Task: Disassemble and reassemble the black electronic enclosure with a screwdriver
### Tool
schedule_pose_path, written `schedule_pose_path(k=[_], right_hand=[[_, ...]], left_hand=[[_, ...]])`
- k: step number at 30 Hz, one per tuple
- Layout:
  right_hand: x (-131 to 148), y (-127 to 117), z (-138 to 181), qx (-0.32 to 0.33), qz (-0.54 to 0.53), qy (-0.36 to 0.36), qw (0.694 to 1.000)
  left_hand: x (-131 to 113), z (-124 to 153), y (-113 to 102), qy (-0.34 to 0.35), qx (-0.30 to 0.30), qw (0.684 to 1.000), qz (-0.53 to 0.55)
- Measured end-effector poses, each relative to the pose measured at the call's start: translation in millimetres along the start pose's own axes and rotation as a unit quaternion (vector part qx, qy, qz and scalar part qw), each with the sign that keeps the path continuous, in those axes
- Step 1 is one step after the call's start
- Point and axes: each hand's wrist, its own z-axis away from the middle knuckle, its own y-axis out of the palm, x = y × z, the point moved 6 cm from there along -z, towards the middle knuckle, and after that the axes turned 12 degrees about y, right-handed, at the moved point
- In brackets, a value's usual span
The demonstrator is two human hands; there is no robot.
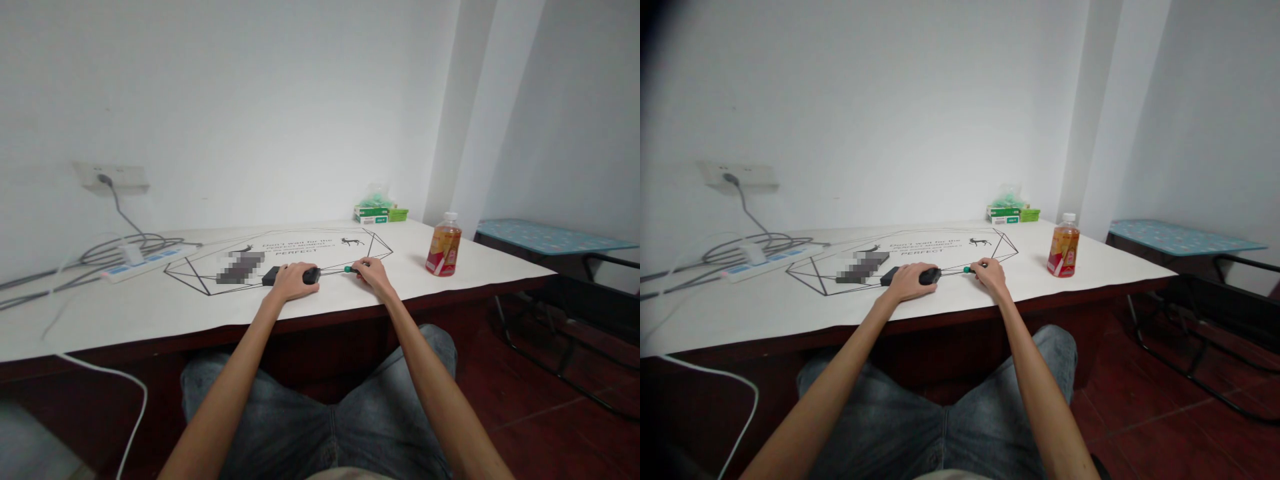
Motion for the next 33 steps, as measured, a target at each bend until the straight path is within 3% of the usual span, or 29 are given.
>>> schedule_pose_path(k=[7, 11, 17, 27, 33], right_hand=[[9, -5, -2, -0.015, 0.145, -0.092, 0.985], [6, -4, -6, 0.044, 0.095, -0.116, 0.988], [5, -6, -7, 0.067, -0.020, -0.117, 0.991], [13, -4, 0, 0.068, 0.081, -0.136, 0.985], [15, 0, -2, 0.191, 0.079, -0.037, 0.978]], left_hand=[[-1, 0, 0, -0.001, 0.004, 1.000, 0.003], [-2, 1, -2, -0.003, 0.004, 1.000, 0.003], [-2, 0, -2, -0.001, 0.009, 1.000, -0.002], [-2, 0, -2, -0.003, 0.013, 1.000, 0.000], [0, 1, 1, 0.007, 0.011, 1.000, 0.008]])
